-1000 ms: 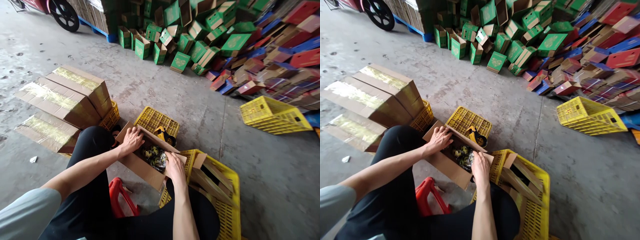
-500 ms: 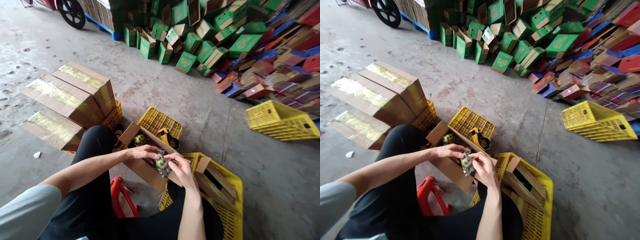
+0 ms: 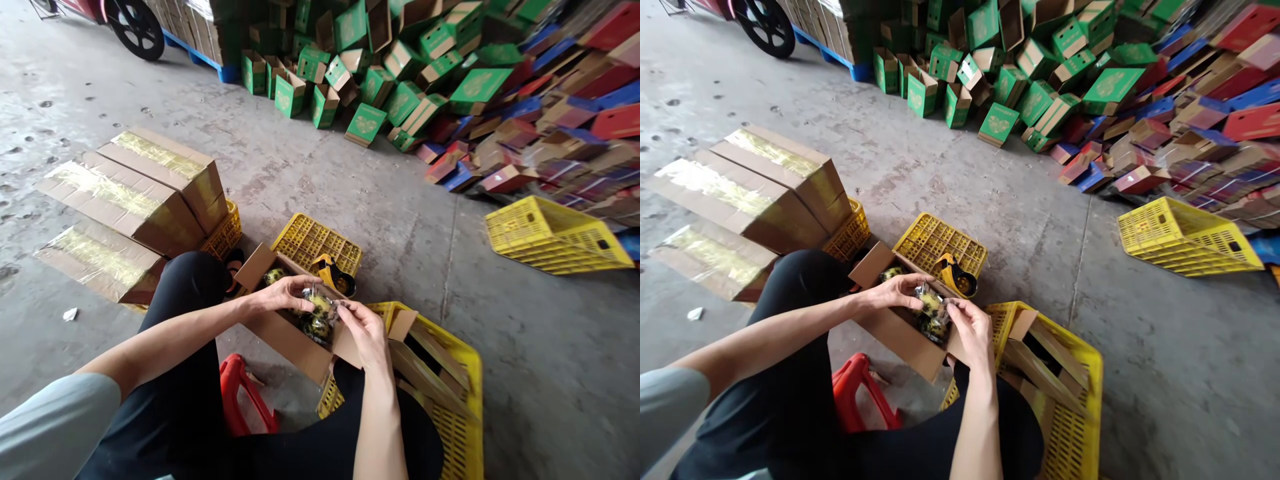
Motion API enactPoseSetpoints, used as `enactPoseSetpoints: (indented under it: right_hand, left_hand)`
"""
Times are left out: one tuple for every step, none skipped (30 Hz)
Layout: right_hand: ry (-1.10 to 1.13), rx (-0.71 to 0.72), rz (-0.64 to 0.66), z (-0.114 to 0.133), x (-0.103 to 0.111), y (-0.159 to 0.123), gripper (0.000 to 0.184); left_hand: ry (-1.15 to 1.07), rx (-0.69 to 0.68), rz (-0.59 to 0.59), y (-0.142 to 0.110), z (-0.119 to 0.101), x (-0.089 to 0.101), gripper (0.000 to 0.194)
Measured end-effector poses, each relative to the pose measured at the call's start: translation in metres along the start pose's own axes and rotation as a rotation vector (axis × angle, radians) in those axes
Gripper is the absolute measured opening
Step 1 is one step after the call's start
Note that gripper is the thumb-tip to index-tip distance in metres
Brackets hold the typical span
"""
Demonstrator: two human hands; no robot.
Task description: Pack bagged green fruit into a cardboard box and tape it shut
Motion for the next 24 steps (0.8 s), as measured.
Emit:
enactPoseSetpoints:
  right_hand:
    - [0.0,0.012,-0.02,0.0,0.0,0.0,0.036]
    - [-0.002,0.023,-0.036,-0.001,0.0,0.0,0.035]
    - [-0.005,0.032,-0.048,-0.001,-0.001,0.0,0.034]
    - [-0.008,0.037,-0.056,-0.001,-0.001,0.0,0.033]
    - [-0.009,0.039,-0.06,-0.001,-0.001,0.001,0.033]
    - [-0.007,0.039,-0.064,-0.002,-0.001,0.001,0.033]
    - [-0.001,0.04,-0.067,-0.002,-0.001,0.001,0.033]
    - [0.011,0.041,-0.07,-0.002,-0.001,0.001,0.033]
    - [0.024,0.043,-0.072,-0.002,-0.001,0.002,0.034]
    - [0.038,0.043,-0.073,-0.002,-0.001,0.002,0.035]
    - [0.048,0.045,-0.077,-0.002,-0.001,0.003,0.036]
    - [0.053,0.048,-0.08,-0.003,-0.001,0.003,0.036]
    - [0.052,0.049,-0.082,-0.004,-0.001,0.004,0.037]
    - [0.049,0.05,-0.085,-0.004,-0.001,0.004,0.037]
    - [0.044,0.051,-0.087,-0.005,-0.001,0.004,0.037]
    - [0.04,0.053,-0.091,-0.005,-0.001,0.004,0.037]
    - [0.037,0.053,-0.096,-0.005,-0.001,0.005,0.037]
    - [0.04,0.051,-0.104,-0.004,-0.002,0.005,0.037]
    - [0.047,0.047,-0.114,-0.002,-0.002,0.005,0.037]
    - [0.058,0.041,-0.125,0.0,-0.002,0.005,0.038]
    - [0.068,0.033,-0.135,0.002,-0.003,0.005,0.038]
    - [0.075,0.025,-0.147,0.004,-0.003,0.005,0.038]
    - [0.077,0.015,-0.158,0.006,-0.003,0.005,0.038]
    - [0.075,0.006,-0.172,0.007,-0.004,0.005,0.039]
  left_hand:
    - [0.003,0.019,0.005,0.0,0.0,0.001,0.074]
    - [0.005,0.034,-0.004,-0.001,0.001,0.001,0.071]
    - [0.007,0.042,-0.023,-0.001,0.002,0.003,0.068]
    - [0.009,0.043,-0.048,0.0,0.003,0.004,0.067]
    - [0.01,0.037,-0.075,0.0,0.003,0.005,0.066]
    - [0.005,0.029,-0.1,0.0,0.004,0.006,0.065]
    - [-0.01,0.022,-0.123,0.001,0.003,0.006,0.064]
    - [-0.028,0.019,-0.145,0.001,0.003,0.006,0.061]
    - [-0.043,0.016,-0.162,0.001,0.002,0.006,0.058]
    - [-0.054,0.01,-0.176,0.002,0.0,0.006,0.055]
    - [-0.057,0.002,-0.187,0.002,-0.002,0.006,0.052]
    - [-0.055,-0.011,-0.193,0.002,-0.003,0.005,0.051]
    - [-0.048,-0.026,-0.194,0.002,-0.005,0.005,0.052]
    - [-0.042,-0.039,-0.191,0.002,-0.006,0.005,0.053]
    - [-0.038,-0.049,-0.186,0.002,-0.007,0.005,0.055]
    - [-0.035,-0.053,-0.182,0.001,-0.007,0.005,0.057]
    - [-0.031,-0.05,-0.181,0.001,-0.008,0.006,0.058]
    - [-0.026,-0.041,-0.184,0.002,-0.008,0.007,0.059]
    - [-0.022,-0.032,-0.197,0.002,-0.008,0.007,0.058]
    - [-0.02,-0.025,-0.218,0.002,-0.008,0.008,0.057]
    - [-0.018,-0.025,-0.245,0.002,-0.008,0.009,0.055]
    - [-0.018,-0.03,-0.273,0.003,-0.008,0.01,0.053]
    - [-0.02,-0.041,-0.298,0.003,-0.008,0.011,0.051]
    - [-0.021,-0.053,-0.316,0.004,-0.009,0.011,0.05]
Point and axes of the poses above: each hand's wrist, its own y-axis towards the middle knuckle, its own x-axis out of the back of the hand, z = x × y, the point moved 1 cm from there along y, towards the middle knuckle, and after that the axes turned 12 degrees about z, right-handed, at the moved point
